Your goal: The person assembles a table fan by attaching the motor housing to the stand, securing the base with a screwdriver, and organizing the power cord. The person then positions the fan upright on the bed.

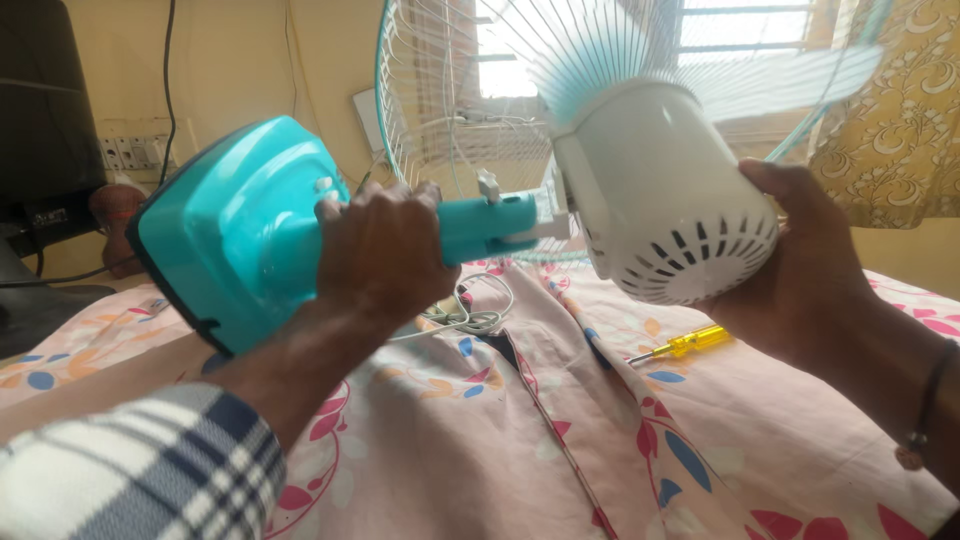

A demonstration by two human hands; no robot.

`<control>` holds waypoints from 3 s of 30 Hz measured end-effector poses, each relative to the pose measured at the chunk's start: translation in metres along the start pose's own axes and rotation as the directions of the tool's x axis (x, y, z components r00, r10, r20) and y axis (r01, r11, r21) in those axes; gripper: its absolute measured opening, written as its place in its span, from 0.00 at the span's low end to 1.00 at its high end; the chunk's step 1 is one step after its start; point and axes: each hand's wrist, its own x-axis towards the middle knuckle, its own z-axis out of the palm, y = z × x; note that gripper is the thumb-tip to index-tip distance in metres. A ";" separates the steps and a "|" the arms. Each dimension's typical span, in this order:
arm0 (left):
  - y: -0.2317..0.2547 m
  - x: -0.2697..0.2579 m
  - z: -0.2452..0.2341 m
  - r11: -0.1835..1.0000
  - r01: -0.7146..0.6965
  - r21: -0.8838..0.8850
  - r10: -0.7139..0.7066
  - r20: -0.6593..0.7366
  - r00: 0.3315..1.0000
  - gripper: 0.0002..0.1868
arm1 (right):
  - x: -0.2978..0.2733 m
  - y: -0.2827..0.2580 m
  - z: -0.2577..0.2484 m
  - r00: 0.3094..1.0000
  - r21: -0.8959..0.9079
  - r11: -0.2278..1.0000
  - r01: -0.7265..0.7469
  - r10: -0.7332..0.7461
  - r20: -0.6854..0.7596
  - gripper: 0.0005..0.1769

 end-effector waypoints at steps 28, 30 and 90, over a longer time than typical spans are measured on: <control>0.020 -0.010 0.018 0.999 0.039 0.027 -0.040 0.060 0.997 0.25 | 0.014 0.026 -0.013 0.968 -0.313 0.942 -0.122 0.044 -0.247 0.36; 0.021 -0.008 0.019 0.998 0.041 0.040 -0.043 0.070 0.997 0.26 | 0.016 0.025 -0.019 0.964 -0.310 0.944 -0.111 0.026 -0.265 0.36; -0.078 -0.083 -0.091 0.565 0.722 -0.400 -0.750 0.114 0.651 0.41 | 0.015 0.049 -0.003 0.758 -0.929 0.140 -0.343 -0.543 -0.361 0.63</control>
